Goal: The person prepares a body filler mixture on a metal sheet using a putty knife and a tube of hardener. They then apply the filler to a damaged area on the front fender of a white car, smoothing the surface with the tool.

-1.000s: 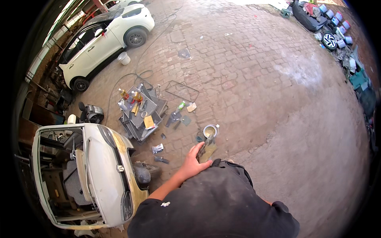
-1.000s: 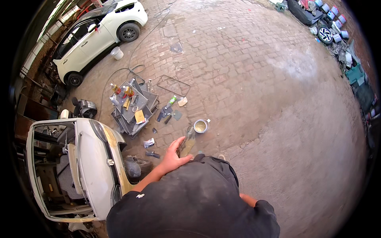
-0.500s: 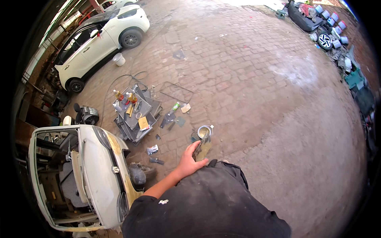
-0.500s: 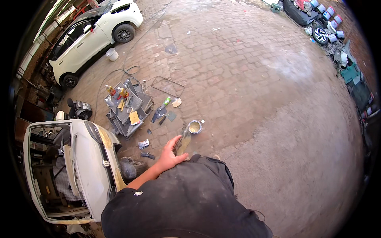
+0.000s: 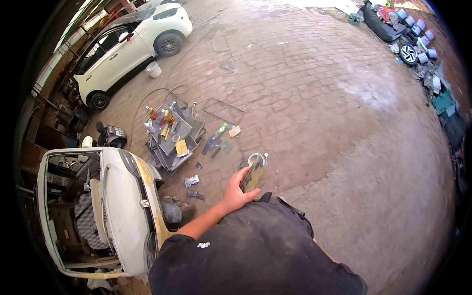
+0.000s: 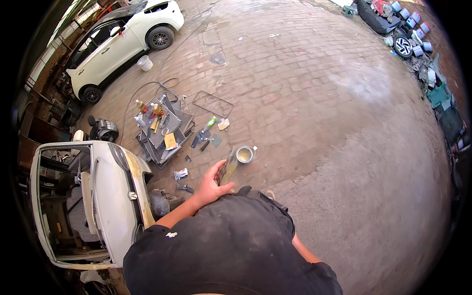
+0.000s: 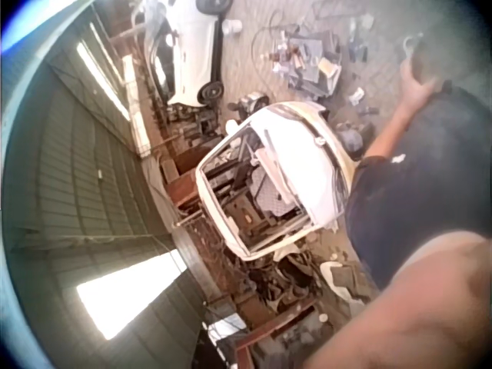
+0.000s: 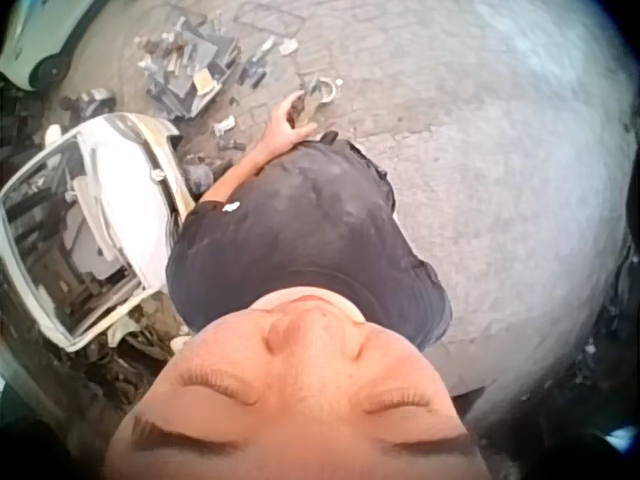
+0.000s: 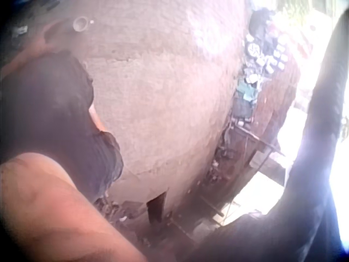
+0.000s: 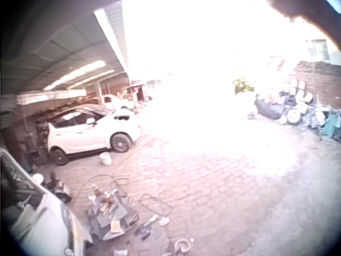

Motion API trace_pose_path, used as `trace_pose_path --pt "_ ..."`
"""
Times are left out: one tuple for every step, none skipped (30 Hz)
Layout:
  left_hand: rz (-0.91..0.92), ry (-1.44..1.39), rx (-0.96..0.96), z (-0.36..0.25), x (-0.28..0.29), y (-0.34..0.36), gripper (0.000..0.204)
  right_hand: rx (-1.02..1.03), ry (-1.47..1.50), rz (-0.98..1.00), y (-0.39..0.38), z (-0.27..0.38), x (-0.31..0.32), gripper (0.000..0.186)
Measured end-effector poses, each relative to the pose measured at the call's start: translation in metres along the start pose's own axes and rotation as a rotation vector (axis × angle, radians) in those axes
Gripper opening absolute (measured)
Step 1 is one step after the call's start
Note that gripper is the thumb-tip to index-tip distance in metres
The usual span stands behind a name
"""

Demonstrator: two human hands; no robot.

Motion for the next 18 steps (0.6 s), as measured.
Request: trace_pose_path --pt "0.008 -0.046 0.011 0.0 0.001 -0.002 0.084 0.03 -0.027 0.011 -0.004 0.008 0.0 0.03" --pt "0.015 -0.094 0.021 -0.001 0.002 -0.003 0.084 0.083 -0.068 0.014 -0.004 0.021 0.003 0.03" --pt "0.042 -0.111 0.041 -0.009 0.001 -0.004 0.085 0.154 -0.133 0.01 -0.009 0.041 0.009 0.03" --pt "0.067 -0.127 0.061 -0.022 0.0 -0.004 0.085 0.259 -0.224 -0.009 -0.015 0.071 0.017 0.031" --pt "0.072 -0.141 0.09 -0.029 0.004 -0.008 0.085 0.399 -0.329 -0.04 -0.021 0.114 0.028 0.031" --pt "0.105 -0.221 0.121 -0.024 0.005 -0.008 0.089 0.53 -0.404 -0.12 -0.028 0.159 0.041 0.03" --pt "0.077 -0.099 0.075 -0.033 0.007 -0.009 0.091 0.655 -0.274 -0.247 -0.037 0.208 0.054 0.023" --pt "0.071 0.018 0.017 -0.048 0.005 -0.006 0.092 0.798 -0.142 -0.429 -0.028 0.234 0.069 0.02" --pt "0.062 0.134 -0.048 -0.062 0.004 -0.002 0.094 0.76 0.18 -0.346 -0.013 0.258 0.077 0.017" --pt "-0.002 0.391 -0.213 -0.075 0.004 -0.003 0.099 0.77 0.408 -0.215 -0.015 0.299 0.081 0.022" --pt "-0.006 0.426 -0.255 -0.081 0.003 -0.001 0.099 0.818 0.561 0.037 -0.014 0.328 0.078 0.045" --pt "-0.013 0.464 -0.287 -0.084 0.002 -0.002 0.099 0.866 0.667 0.283 -0.036 0.366 0.067 0.062" --pt "-0.013 0.496 -0.328 -0.088 -0.001 -0.002 0.099 0.907 0.769 0.519 -0.062 0.399 0.052 0.08" --pt "-0.035 0.507 -0.42 -0.099 -0.005 -0.002 0.097 0.911 0.829 0.726 -0.072 0.415 0.035 0.09" --pt "-0.026 0.551 -0.47 -0.105 -0.01 -0.001 0.097 0.909 0.88 0.934 -0.082 0.424 0.024 0.101" --pt "-0.023 0.598 -0.517 -0.109 -0.013 -0.002 0.096 0.862 0.953 0.999 -0.084 0.425 0.017 0.099" --pt "-0.02 0.645 -0.564 -0.112 -0.017 -0.002 0.095 0.811 1.026 1.063 -0.084 0.424 0.01 0.098" --pt "-0.007 0.646 -0.566 -0.112 -0.018 -0.004 0.094 0.746 1.098 1.138 -0.084 0.422 0.004 0.096"
Point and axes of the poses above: each hand's wrist, its own y-axis towards the middle knuckle, its own x-axis out of the back of the hand, z = x × y, the point moved 4 cm from there along y, towards the middle knuckle, and after that the axes turned 7 degrees about x, right-handed, at the moved point
